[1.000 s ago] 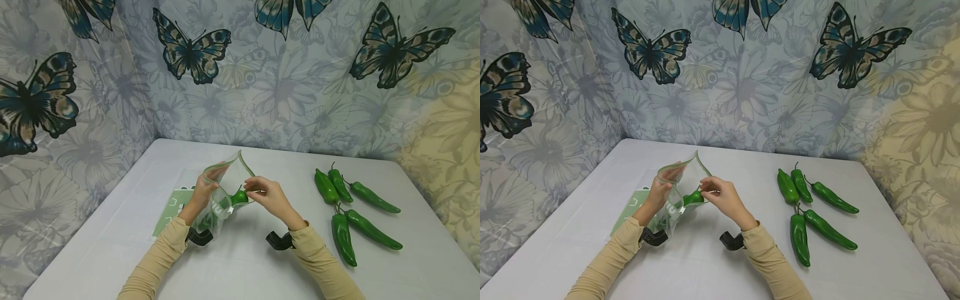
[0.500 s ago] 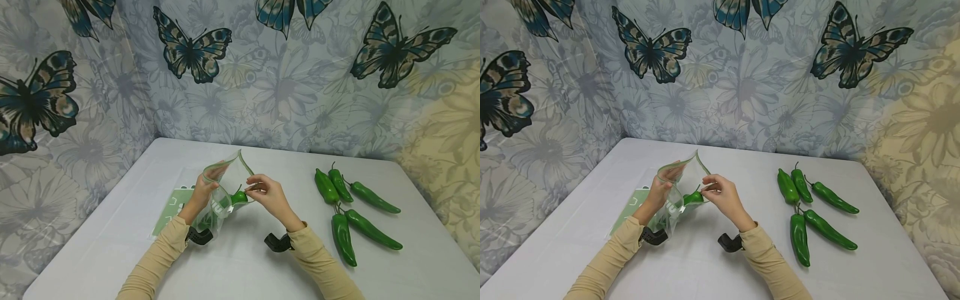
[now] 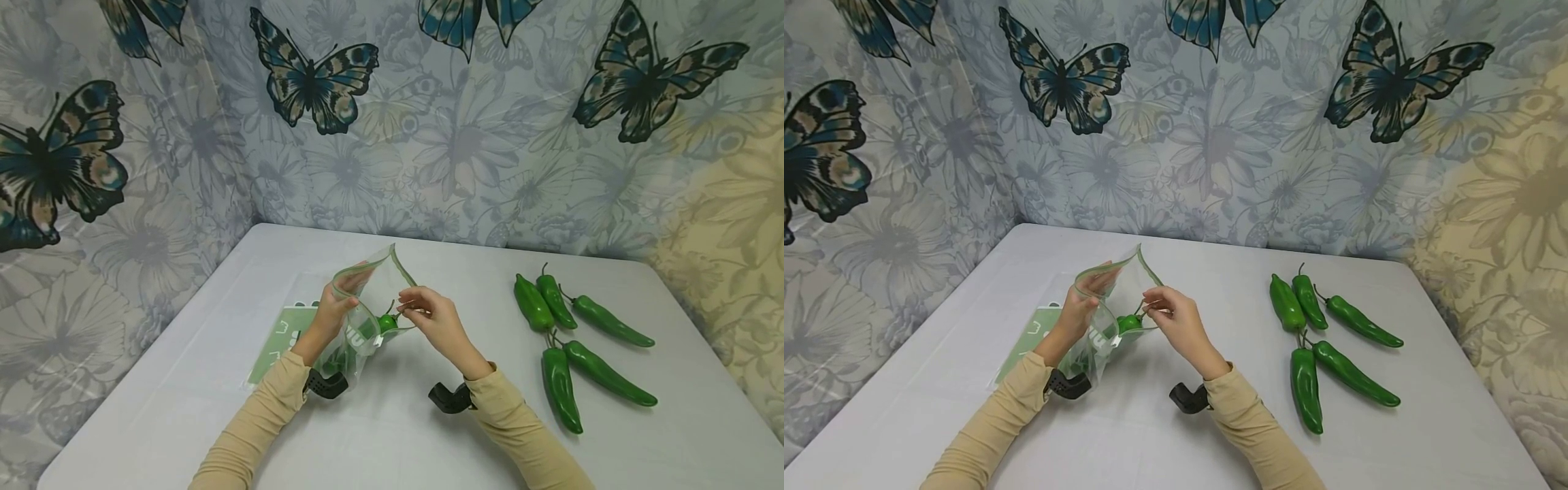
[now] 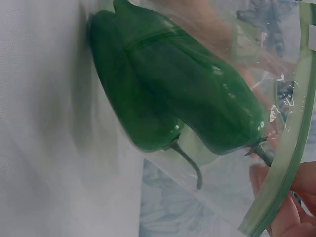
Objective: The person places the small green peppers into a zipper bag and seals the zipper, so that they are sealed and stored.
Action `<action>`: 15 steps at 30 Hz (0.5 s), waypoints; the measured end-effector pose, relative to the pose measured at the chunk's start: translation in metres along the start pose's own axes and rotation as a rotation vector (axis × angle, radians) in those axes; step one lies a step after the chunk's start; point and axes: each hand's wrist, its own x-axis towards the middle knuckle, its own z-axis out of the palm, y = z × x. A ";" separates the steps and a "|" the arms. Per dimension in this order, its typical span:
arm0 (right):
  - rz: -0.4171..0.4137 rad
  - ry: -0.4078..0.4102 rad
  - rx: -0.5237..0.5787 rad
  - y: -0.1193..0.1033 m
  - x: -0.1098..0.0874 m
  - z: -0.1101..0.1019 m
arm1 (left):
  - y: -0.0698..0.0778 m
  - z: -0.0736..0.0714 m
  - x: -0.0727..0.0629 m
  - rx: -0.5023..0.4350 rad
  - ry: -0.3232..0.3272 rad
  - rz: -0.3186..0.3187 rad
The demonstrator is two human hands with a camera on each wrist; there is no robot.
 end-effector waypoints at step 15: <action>0.006 0.072 -0.022 -0.002 -0.002 -0.002 | -0.001 -0.001 0.000 0.010 -0.004 0.006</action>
